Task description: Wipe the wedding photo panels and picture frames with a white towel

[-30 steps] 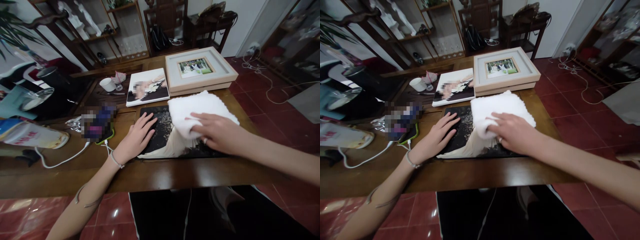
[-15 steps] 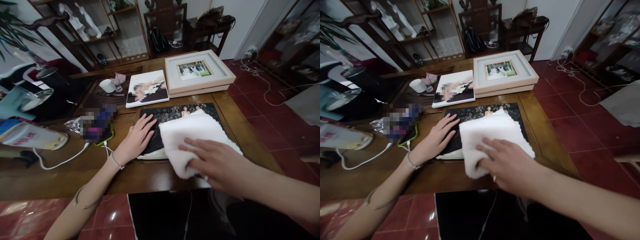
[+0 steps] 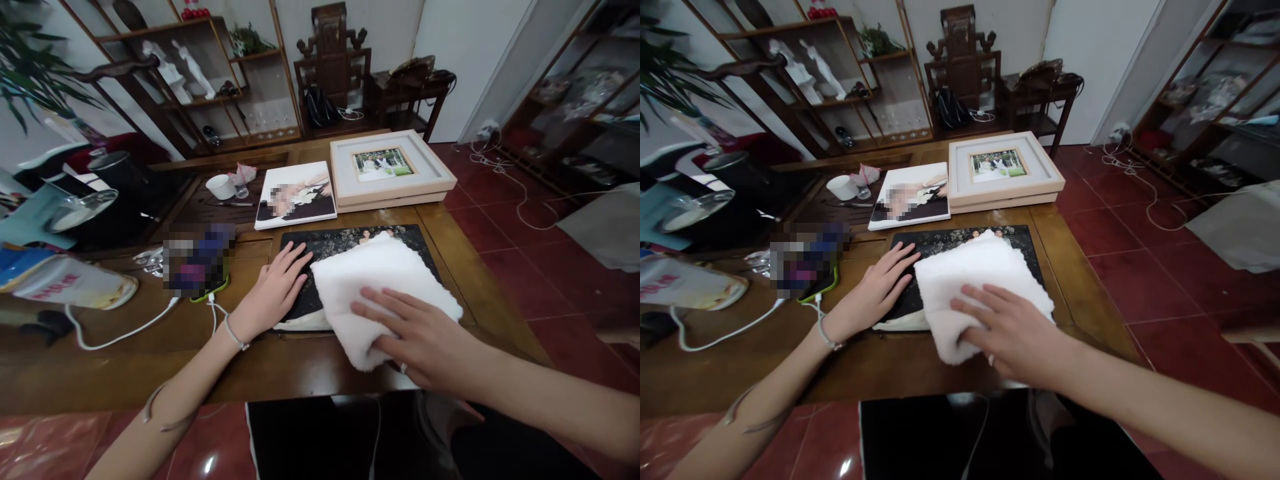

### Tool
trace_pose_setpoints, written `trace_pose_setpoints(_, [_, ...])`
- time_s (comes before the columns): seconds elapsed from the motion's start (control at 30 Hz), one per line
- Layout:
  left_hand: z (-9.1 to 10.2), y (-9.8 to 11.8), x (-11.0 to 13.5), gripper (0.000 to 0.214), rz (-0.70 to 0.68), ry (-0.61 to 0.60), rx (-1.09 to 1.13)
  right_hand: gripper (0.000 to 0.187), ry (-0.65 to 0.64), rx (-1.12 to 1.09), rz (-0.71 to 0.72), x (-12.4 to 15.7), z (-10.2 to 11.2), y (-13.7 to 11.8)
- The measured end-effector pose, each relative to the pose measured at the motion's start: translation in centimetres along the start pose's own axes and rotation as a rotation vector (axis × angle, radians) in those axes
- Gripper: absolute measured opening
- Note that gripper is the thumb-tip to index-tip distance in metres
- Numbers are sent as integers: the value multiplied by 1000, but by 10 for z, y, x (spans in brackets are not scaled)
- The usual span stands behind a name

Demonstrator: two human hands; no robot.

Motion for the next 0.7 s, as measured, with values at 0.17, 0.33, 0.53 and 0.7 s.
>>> trace_pose_setpoints(0.17, [-2, 2, 0, 43, -24, 37, -8, 38, 119, 95, -90, 4, 5, 48])
trace_pose_setpoints(0.33, [-5, 5, -1, 42, -23, 77, -57, 34, 165, 73, -102, 14, 0, 34])
trace_pose_setpoints(0.53, [-6, 5, -2, 42, -7, 73, -49, 37, -14, -42, 34, 12, 7, 20])
trace_pose_setpoints(0.7, [-5, 4, -3, 42, -17, 50, -56, 37, 69, -2, -127, -19, 8, 60])
Point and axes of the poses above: each hand's wrist, its own x-axis away from the middle knuckle, its own z-axis out of the back of the hand, y = z × x, the point moved 3 cm from there along -x, towards the middle knuckle, and after that the axes turned 10 degrees about y, right-handed, at the moved point
